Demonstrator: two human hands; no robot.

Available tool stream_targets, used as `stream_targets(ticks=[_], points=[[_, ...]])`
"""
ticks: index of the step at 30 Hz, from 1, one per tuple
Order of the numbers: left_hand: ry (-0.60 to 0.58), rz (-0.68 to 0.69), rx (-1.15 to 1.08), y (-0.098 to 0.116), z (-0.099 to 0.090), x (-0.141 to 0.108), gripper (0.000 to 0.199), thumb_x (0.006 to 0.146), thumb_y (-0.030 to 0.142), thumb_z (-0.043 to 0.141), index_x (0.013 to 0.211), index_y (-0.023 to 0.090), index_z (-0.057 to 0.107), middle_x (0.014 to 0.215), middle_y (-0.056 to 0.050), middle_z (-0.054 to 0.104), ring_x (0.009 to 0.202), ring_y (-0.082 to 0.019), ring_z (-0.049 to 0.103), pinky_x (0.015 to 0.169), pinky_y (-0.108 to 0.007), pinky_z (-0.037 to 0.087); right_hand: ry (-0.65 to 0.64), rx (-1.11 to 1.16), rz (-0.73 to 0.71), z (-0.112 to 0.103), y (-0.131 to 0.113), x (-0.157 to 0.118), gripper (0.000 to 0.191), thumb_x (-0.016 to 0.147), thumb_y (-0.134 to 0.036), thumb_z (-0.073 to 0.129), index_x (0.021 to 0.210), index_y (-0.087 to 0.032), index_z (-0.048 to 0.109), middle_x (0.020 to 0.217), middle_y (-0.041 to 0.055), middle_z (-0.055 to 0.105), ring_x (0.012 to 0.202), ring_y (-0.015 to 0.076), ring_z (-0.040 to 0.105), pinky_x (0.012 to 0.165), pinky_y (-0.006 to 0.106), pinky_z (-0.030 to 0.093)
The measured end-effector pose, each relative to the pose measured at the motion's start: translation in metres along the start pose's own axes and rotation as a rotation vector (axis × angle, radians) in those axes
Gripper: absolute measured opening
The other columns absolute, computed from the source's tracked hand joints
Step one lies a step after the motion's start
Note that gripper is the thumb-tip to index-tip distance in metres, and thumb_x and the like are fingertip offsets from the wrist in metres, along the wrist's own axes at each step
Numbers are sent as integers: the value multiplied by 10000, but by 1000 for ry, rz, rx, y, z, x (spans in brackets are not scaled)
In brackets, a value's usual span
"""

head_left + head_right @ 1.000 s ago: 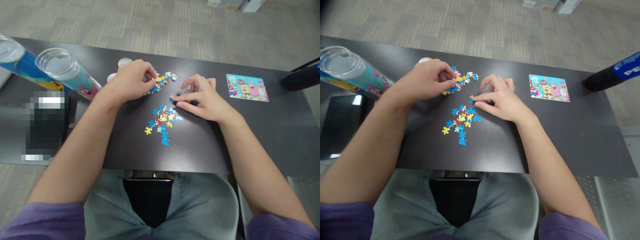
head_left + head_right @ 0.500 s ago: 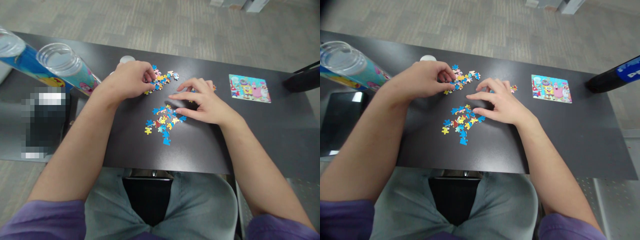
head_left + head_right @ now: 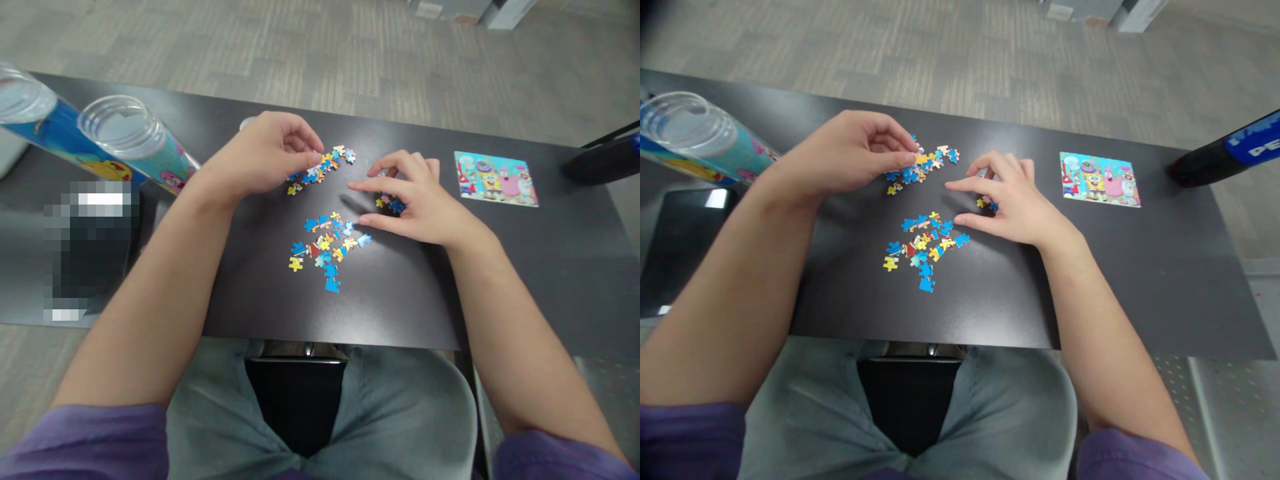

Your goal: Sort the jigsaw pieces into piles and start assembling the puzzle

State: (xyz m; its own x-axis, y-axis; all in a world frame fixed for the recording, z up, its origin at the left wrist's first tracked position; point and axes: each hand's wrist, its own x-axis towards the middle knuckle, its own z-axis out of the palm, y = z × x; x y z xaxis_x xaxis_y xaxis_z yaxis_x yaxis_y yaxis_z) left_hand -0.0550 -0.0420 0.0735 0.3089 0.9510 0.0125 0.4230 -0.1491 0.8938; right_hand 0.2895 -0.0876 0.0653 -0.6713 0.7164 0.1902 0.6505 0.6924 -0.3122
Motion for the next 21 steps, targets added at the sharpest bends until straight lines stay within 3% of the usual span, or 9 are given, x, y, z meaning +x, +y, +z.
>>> stream_targets(ticks=[5,10,13,16,19,21], points=[[-21,-6,-72,3,14,0,352,911,488,1138,1060,309,874,990,-60,889,1090,-339,881,978,-484,697,-37,-19,35,-8,12,-6,762,1059,-795,1029,1743,-517,840,1705,175,759,1509,582,686,1297,815,511],[-115,-5,-129,7,28,-1,340,956,487,1128,1070,310,862,934,-48,883,992,-307,880,912,-472,729,-34,13,7,3,9,-3,831,1020,-706,1116,1746,-399,854,1673,213,761,1508,583,700,1258,772,523],[-148,-13,-159,9,32,-2,322,976,409,1140,1085,287,862,938,-51,881,953,-280,884,895,-451,732,-55,32,-28,10,2,2,850,985,-727,1136,1719,-406,854,1679,192,760,1490,559,705,1244,749,526],[-147,-13,-170,10,33,-2,295,981,318,1134,1099,269,868,965,-50,889,926,-261,880,872,-425,732,-50,32,-6,8,-7,6,682,1028,-731,1090,1583,-380,906,1635,173,782,1440,535,718,1252,752,516],[-172,6,-191,10,35,-3,264,995,272,1100,1113,264,863,965,-37,888,943,-250,886,873,-395,735,3,-10,100,3,-16,9,350,1199,-608,917,1420,-339,946,1547,185,812,1421,517,717,1285,750,508],[-195,11,-205,12,38,-3,263,1004,258,1084,1114,254,846,961,-31,883,962,-243,897,885,-375,735,40,-11,150,3,-18,11,264,1262,-545,817,1342,-332,948,1475,176,832,1407,502,726,1306,744,503]])
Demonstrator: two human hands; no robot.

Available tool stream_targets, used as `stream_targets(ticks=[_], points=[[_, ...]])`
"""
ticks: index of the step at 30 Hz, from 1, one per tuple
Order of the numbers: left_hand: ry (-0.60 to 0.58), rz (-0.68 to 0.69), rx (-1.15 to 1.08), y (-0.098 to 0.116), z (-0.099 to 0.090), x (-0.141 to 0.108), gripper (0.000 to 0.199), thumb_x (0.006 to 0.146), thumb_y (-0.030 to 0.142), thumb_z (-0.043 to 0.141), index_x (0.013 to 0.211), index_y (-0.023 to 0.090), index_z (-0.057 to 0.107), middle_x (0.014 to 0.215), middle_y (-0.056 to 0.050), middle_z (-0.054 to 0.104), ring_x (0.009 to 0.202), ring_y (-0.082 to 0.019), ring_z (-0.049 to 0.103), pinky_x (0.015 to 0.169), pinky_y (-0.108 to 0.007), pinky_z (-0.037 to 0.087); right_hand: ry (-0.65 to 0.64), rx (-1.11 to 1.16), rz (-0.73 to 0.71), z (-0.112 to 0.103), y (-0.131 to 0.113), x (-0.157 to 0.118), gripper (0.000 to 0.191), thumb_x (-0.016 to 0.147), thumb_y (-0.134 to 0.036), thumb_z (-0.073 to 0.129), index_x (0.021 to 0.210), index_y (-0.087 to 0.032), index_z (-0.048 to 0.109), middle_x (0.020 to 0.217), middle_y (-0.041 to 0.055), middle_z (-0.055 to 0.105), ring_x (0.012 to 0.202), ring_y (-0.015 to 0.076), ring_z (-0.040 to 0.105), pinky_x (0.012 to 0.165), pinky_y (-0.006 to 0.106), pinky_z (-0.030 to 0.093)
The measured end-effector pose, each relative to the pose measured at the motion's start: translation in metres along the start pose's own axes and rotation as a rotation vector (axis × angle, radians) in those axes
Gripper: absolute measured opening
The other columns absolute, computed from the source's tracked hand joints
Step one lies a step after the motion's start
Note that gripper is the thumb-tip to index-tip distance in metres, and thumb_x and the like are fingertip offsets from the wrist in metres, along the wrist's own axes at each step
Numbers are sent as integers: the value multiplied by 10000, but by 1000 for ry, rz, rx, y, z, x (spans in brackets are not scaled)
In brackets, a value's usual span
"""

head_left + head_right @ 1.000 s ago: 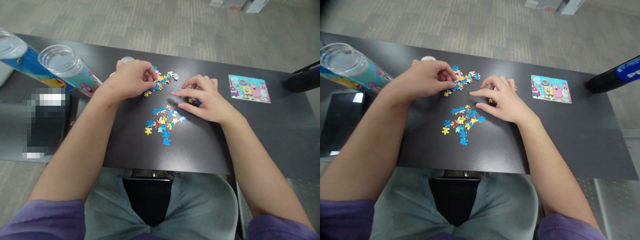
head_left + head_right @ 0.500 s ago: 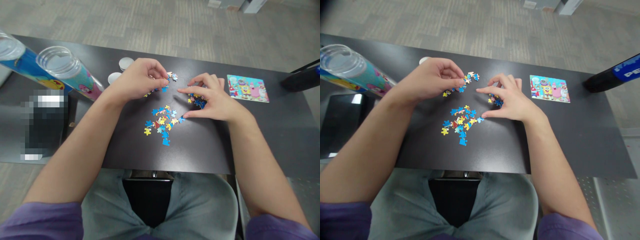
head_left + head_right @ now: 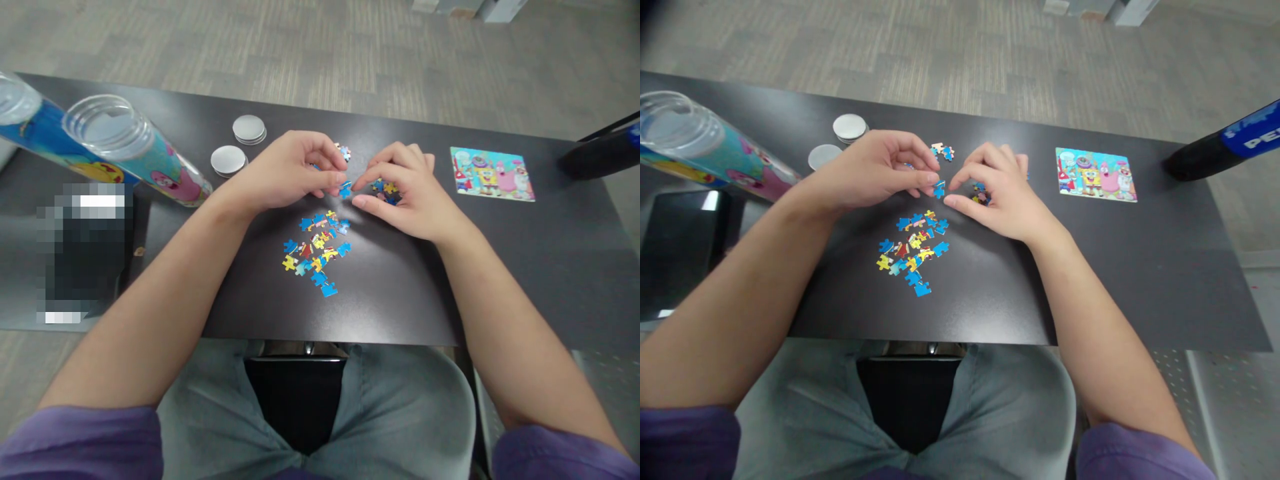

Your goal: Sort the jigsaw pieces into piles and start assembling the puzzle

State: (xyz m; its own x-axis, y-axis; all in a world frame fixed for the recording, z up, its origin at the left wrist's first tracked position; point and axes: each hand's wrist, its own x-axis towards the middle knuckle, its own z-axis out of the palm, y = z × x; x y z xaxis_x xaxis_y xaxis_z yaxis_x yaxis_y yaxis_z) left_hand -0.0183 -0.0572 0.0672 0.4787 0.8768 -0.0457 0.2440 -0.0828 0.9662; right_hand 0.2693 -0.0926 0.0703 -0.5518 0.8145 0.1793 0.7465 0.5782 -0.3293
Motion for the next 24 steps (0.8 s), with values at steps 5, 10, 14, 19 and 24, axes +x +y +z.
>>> stream_targets(ticks=[5,10,14,19,24], points=[[-50,-5,17,4,7,0,205,1038,232,1008,1115,242,818,985,-29,890,977,-228,903,903,-352,715,23,103,44,10,3,5,329,1282,-617,768,1212,-332,917,1350,136,862,1352,477,750,1265,719,522],[132,68,244,1,2,-2,127,1032,335,954,1077,288,846,1058,-38,914,1073,-260,874,961,-388,696,8,132,43,10,5,6,394,1291,-642,712,1136,-333,901,1352,144,871,1334,484,738,1233,739,510],[196,90,433,0,-4,-3,199,978,456,965,1091,320,873,1150,-47,937,1154,-313,839,1051,-458,690,-37,73,40,7,1,5,293,1243,-560,834,1092,-319,905,1340,148,861,1371,506,717,1228,736,484],[284,-1,609,10,-15,-6,338,1056,615,841,1211,321,900,1394,-45,930,1237,-326,790,1174,-517,619,1,7,31,10,0,4,141,1210,-417,909,1179,-283,941,1329,165,852,1383,510,705,1208,713,480],[365,-113,662,16,-26,-7,587,1079,674,769,1433,218,870,1532,-113,886,1109,-281,731,1140,-520,584,11,-8,-7,15,4,2,221,1215,-499,920,1329,-316,969,1411,180,833,1394,509,645,1183,677,480]])
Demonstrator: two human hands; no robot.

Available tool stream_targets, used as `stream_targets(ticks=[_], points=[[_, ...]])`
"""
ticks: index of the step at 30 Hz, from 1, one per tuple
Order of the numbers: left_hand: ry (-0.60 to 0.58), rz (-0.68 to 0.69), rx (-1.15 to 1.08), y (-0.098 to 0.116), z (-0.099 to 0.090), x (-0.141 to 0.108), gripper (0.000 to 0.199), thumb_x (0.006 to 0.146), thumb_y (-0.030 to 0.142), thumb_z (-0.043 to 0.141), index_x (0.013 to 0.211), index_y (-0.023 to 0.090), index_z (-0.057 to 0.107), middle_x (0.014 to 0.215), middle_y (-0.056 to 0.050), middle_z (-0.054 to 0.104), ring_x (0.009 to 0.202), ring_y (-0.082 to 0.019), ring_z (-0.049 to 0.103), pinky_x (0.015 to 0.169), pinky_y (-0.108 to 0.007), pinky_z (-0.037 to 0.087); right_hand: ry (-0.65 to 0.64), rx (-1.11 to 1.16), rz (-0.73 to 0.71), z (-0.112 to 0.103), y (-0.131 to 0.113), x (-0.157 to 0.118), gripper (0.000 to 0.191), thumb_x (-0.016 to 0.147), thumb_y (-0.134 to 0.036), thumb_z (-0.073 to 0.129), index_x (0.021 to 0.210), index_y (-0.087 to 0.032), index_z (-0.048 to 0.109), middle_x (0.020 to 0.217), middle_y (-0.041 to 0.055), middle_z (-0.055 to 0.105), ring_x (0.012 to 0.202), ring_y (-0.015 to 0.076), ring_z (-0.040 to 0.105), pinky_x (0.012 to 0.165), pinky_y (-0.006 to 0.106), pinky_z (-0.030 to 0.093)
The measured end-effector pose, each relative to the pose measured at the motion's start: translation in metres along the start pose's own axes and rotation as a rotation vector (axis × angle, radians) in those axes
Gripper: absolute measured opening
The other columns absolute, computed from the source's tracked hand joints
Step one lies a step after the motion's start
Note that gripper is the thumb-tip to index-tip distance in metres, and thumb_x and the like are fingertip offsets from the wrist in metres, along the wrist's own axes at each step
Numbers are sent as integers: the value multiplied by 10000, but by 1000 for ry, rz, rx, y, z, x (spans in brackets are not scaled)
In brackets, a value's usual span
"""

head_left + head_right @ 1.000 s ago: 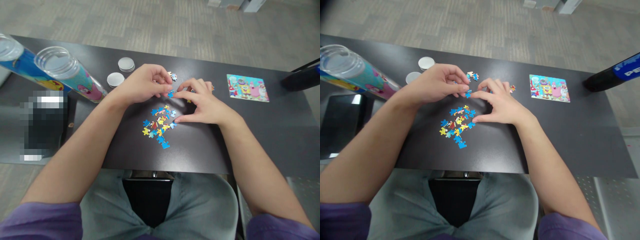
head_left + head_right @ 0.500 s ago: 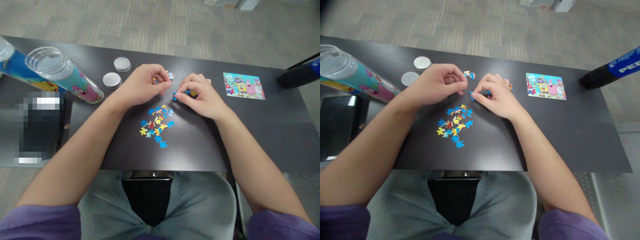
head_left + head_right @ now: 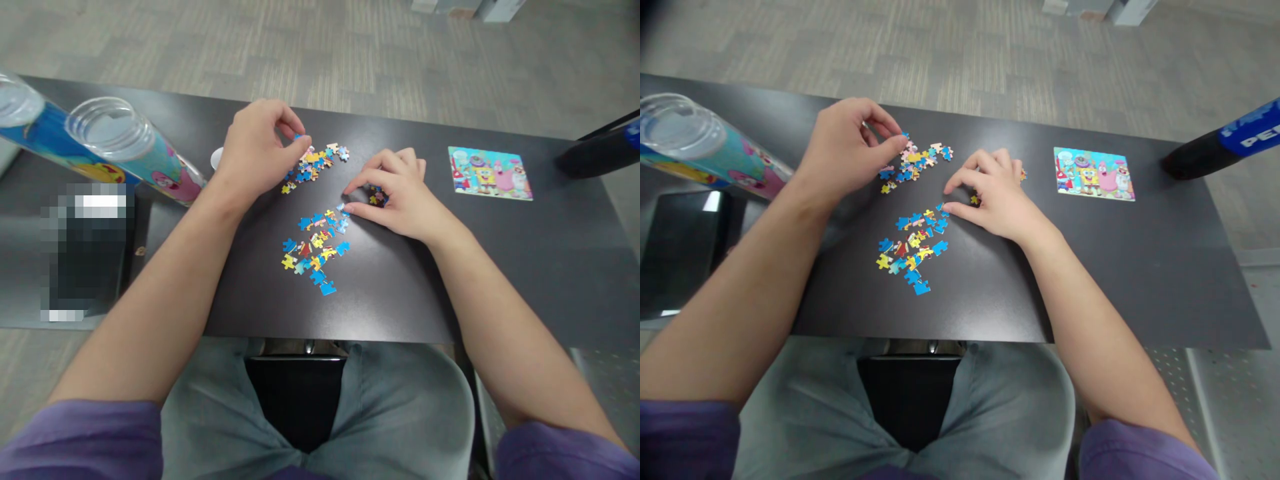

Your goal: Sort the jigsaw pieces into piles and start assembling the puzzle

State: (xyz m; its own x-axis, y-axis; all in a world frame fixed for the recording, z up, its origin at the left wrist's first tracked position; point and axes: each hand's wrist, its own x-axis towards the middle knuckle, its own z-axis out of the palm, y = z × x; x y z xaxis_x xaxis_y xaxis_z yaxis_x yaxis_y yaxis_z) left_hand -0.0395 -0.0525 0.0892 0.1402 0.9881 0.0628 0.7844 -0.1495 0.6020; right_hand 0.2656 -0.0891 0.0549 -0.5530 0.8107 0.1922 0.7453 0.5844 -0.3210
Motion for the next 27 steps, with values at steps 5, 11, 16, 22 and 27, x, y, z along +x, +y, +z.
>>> stream_targets(ticks=[5,11,16,22,27], points=[[-30,-5,40,-1,0,1,670,1070,709,737,1511,214,840,1598,-124,861,1176,-308,731,1122,-537,572,-44,37,-84,6,0,0,197,1217,-514,930,1359,-405,1013,1443,135,786,1393,464,599,1201,657,453],[-22,-40,38,-9,1,4,684,1038,799,765,1438,257,883,1515,-92,896,1209,-317,719,1097,-535,575,-48,134,-223,11,0,-1,188,1231,-396,920,1356,-449,1050,1392,112,792,1356,414,592,1177,617,448],[-27,-43,19,-22,5,10,376,1019,645,847,1184,309,878,1241,-79,935,1223,-367,817,1046,-504,595,-71,201,-292,18,2,-2,182,1219,-471,924,1352,-496,1046,1359,84,807,1300,386,579,1186,612,454],[-155,-13,31,-26,-5,9,342,909,628,937,1032,315,876,1071,-60,880,1014,-314,766,898,-473,552,-53,184,-295,16,2,-1,250,1269,-577,826,1327,-457,1038,1364,90,779,1304,390,554,1195,622,427],[-266,45,69,-26,-12,9,461,789,770,988,1004,370,908,980,-38,841,1007,-342,770,888,-494,566,-55,63,-100,2,-3,0,331,1282,-610,735,1446,-500,1000,1377,113,777,1352,447,577,1230,675,438]])
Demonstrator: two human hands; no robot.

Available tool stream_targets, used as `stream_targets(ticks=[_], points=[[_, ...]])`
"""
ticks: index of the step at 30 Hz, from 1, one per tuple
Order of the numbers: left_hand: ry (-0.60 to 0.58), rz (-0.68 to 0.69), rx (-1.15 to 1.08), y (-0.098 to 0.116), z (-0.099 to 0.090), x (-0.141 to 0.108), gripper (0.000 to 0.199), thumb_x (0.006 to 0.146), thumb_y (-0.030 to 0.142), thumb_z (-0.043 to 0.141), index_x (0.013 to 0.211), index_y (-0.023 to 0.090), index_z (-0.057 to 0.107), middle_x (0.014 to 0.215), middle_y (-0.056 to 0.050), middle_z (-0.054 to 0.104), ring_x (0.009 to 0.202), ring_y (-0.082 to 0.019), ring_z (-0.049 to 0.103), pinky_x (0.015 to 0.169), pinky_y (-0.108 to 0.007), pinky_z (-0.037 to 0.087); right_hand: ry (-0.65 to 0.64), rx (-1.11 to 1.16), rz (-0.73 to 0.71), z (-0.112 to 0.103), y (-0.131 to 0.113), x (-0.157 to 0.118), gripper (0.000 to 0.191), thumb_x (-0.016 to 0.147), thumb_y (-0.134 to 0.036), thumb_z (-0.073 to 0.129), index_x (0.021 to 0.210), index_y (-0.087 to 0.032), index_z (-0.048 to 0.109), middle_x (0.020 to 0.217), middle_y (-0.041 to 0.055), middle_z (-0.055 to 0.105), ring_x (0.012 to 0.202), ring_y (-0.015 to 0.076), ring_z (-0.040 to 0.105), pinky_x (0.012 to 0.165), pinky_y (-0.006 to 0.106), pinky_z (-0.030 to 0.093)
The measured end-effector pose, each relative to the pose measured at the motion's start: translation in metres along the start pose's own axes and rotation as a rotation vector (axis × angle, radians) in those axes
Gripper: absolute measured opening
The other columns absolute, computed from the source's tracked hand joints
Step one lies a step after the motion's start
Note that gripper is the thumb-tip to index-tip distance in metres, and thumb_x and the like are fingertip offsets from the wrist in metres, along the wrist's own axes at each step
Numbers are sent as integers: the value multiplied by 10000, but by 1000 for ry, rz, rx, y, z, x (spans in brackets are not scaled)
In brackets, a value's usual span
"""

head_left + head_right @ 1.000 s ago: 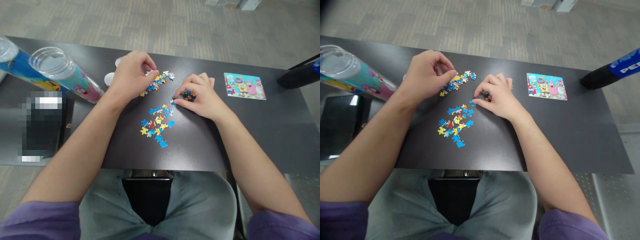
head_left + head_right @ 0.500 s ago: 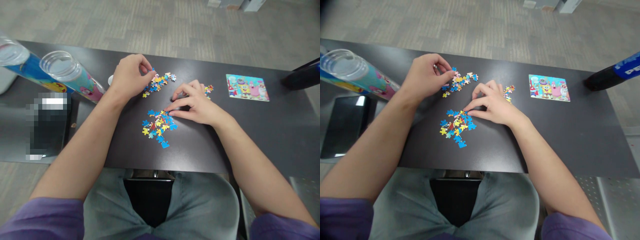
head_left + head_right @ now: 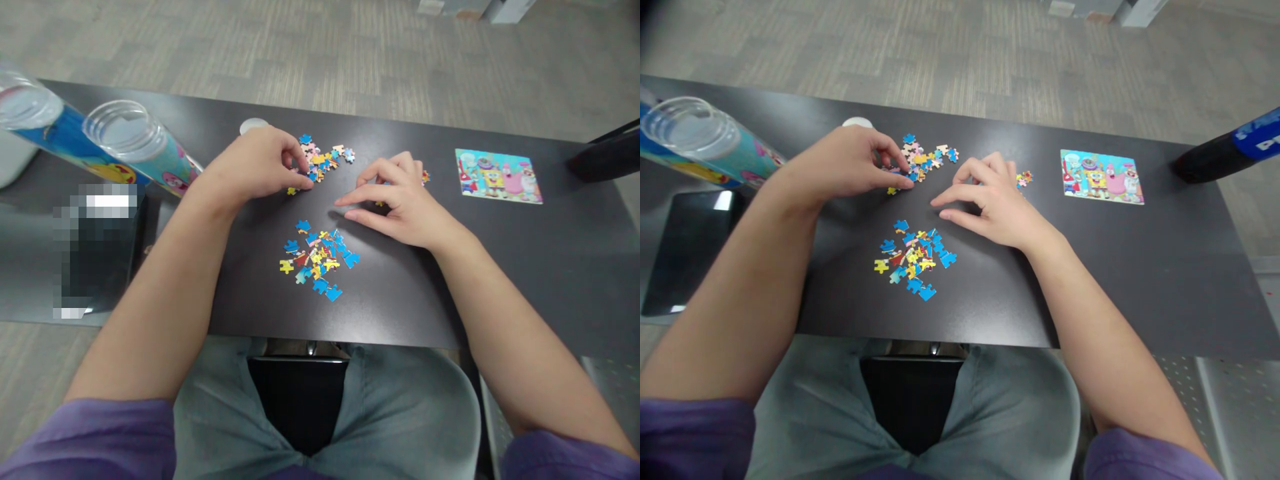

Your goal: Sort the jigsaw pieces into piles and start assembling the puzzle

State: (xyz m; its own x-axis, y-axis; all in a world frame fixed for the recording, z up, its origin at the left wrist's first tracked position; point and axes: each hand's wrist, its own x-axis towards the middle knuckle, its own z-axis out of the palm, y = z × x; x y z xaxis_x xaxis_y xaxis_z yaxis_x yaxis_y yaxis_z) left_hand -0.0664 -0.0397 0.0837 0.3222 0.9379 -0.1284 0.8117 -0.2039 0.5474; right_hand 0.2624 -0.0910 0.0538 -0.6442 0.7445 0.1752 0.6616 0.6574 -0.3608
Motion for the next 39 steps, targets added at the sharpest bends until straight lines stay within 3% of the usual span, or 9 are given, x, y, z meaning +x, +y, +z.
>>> stream_targets(ticks=[9,15,18,21,27,33,36,39], points=[[-43,1,-27,7,4,-1,331,857,645,950,967,333,947,991,-73,877,1081,-379,837,1004,-518,634,11,-44,72,-13,-7,1,371,1276,-549,734,1536,-417,964,1408,157,855,1417,506,663,1283,751,479],[-112,125,-83,15,20,2,296,865,626,959,979,354,966,1020,-56,872,1139,-359,824,1071,-494,643,17,-63,55,-12,-5,0,316,1268,-458,797,1489,-341,990,1396,172,860,1403,497,673,1256,729,496],[-18,95,-129,16,17,0,369,939,677,917,1093,346,971,1080,-69,890,1175,-365,825,1070,-493,647,25,-72,35,-5,-4,0,298,1262,-432,821,1487,-357,1001,1434,170,841,1393,488,679,1245,707,492],[64,29,-113,8,5,-4,471,951,753,898,1188,350,949,1095,-77,891,1205,-387,820,1061,-512,650,-7,-100,18,2,-6,0,350,1276,-502,802,1574,-443,976,1611,171,781,1446,502,662,1252,713,496],[-101,-8,28,-10,-10,-6,628,809,706,970,1313,337,903,1293,-122,870,1201,-433,810,1108,-628,628,-18,-117,1,-3,0,-2,329,1282,-521,801,1532,-469,1008,1651,176,757,1483,523,635,1252,766,488],[-23,-10,49,-17,0,-1,806,719,850,1028,1357,388,860,1290,-109,853,1287,-476,784,1133,-631,637,60,-168,79,-23,23,-12,335,1292,-577,749,1386,-459,1048,1604,176,759,1491,575,625,1279,896,467],[-26,-20,38,-21,-1,0,879,743,963,997,1402,400,852,1332,-118,841,1273,-465,771,1131,-635,629,80,-179,108,-26,28,-13,394,1299,-639,702,1404,-453,1034,1595,186,754,1486,588,636,1257,908,489],[-51,-18,18,-25,-3,0,896,762,967,1000,1441,401,853,1420,-132,822,1317,-481,765,1153,-651,618,102,-172,114,-24,28,-12,445,1313,-658,667,1480,-414,999,1575,199,760,1458,562,670,1258,888,499]])
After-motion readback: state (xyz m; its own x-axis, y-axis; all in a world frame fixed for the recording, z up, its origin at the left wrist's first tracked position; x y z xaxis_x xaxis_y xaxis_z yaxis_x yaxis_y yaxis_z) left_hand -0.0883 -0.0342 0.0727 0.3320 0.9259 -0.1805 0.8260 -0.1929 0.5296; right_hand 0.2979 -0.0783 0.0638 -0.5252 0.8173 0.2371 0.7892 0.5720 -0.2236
